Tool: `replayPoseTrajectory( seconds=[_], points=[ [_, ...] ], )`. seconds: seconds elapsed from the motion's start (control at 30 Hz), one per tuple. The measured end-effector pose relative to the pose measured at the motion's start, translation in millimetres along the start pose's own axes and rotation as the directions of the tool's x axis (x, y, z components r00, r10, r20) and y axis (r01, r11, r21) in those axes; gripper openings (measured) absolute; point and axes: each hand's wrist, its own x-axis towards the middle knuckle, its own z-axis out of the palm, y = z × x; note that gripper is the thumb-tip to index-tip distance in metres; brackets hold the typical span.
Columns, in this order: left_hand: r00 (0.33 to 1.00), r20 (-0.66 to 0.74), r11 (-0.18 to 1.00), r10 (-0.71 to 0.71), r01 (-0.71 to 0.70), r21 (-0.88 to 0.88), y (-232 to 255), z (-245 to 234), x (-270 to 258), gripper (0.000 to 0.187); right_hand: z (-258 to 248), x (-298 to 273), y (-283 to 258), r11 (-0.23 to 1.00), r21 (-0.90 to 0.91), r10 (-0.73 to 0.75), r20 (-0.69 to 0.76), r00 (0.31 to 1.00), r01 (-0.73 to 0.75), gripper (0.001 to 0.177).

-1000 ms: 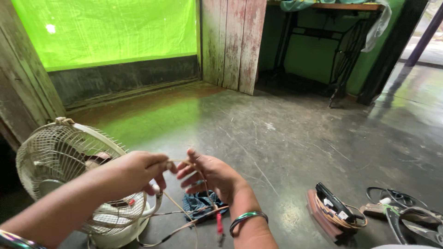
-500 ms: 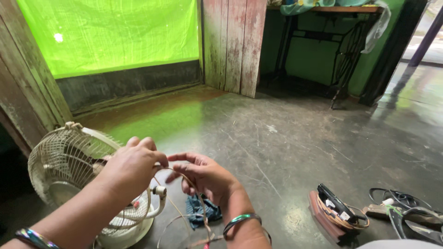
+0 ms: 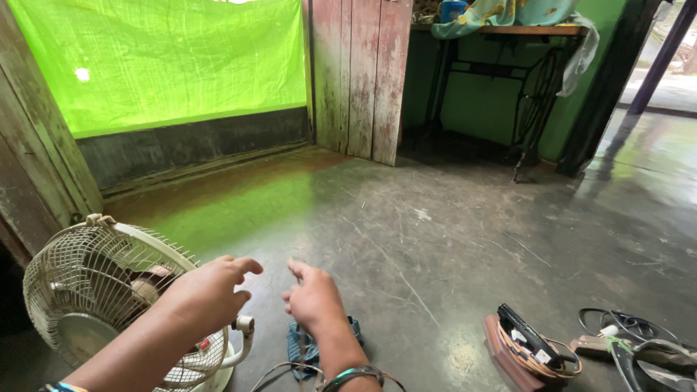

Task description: The person organizes cables on a set-top box and then cleans a table fan with a cloth. They first wrap the cables around the box, then pick up a cloth and wipe the fan's cage and blades.

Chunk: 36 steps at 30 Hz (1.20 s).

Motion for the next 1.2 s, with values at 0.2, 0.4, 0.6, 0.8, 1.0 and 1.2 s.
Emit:
replayPoseTrajectory(
  seconds=[0.2,0.4,0.6,0.8,1.0,1.2],
  points=[
    [0.997,0.058,0.999,0.049,-0.048,-0.026,5.7,14.7,0.5,0.044,-3.0,-11.2,13.4,0.755,-0.649,0.469,0.435,0.769,-0.093,0.033],
    [0.989,0.062,0.975,0.136,-0.122,-0.186,-16.1,44.9,23.1,0.066,40.5,-8.7,30.5,0.894,-0.445,0.428,0.811,0.398,-0.054,0.033],
    [0.879,0.475,0.894,-0.050,0.251,-0.370,-45.2,56.4,35.2,0.119,-0.7,-16.0,-7.7,0.996,-0.091,0.084,0.886,0.455,-0.007,0.041],
    [0.562,0.811,0.697,-0.164,0.648,-0.309,-48.7,36.3,8.1,0.115,-3.9,-20.7,-11.5,0.994,-0.028,0.074,0.891,0.448,-0.108,0.040],
    [0.852,0.484,0.814,-0.198,0.418,-0.402,-74.4,59.4,40.7,0.100,15.2,-3.5,4.6,0.997,0.043,0.011,0.688,0.725,-0.057,0.028],
    [0.931,0.362,0.864,-0.053,0.225,-0.451,-51.5,65.1,52.9,0.066,-1.6,-2.1,6.6,0.998,0.049,0.015,0.543,0.840,-0.049,0.028]
  ],
)
